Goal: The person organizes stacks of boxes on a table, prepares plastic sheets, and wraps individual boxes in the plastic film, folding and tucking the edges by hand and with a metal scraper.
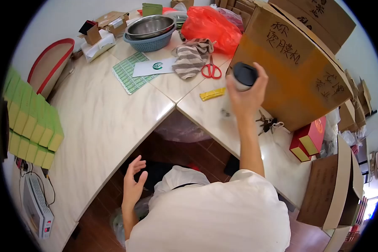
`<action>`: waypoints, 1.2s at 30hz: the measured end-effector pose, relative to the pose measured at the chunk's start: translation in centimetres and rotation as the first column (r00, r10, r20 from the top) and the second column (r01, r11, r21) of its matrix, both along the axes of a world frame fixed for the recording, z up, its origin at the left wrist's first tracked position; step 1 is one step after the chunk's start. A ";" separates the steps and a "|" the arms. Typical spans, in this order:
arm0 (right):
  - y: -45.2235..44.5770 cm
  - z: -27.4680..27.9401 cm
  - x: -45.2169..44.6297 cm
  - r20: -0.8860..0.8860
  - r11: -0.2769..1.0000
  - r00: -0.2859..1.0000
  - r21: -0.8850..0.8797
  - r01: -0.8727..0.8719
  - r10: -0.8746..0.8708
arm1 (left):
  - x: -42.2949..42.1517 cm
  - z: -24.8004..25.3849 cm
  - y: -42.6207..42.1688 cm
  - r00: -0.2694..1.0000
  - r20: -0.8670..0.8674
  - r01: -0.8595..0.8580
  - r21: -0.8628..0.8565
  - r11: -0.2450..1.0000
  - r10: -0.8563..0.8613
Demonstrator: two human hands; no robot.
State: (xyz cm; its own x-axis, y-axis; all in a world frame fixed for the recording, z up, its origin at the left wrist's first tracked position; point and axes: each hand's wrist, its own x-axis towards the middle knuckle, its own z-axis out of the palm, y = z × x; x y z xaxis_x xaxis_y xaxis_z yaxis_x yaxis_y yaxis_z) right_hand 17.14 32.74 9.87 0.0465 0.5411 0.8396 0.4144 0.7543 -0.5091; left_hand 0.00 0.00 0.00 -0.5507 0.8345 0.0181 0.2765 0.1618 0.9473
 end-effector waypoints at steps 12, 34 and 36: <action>8.8 -4.6 5.5 0.025 0.946 0.945 0.012 0.325 -0.325 | -0.2 -0.6 0.8 0.999 0.042 0.030 -0.010 1.000 -0.029; -9.6 -7.6 -18.0 0.308 0.704 0.649 -0.107 -0.703 0.695 | 4.5 -7.6 -10.3 0.825 0.155 -0.534 -0.102 0.839 0.544; -14.4 -10.5 -20.6 0.407 0.449 0.339 -0.212 -0.868 0.848 | 7.2 -9.1 -12.9 0.714 0.133 -0.677 -0.120 0.727 0.687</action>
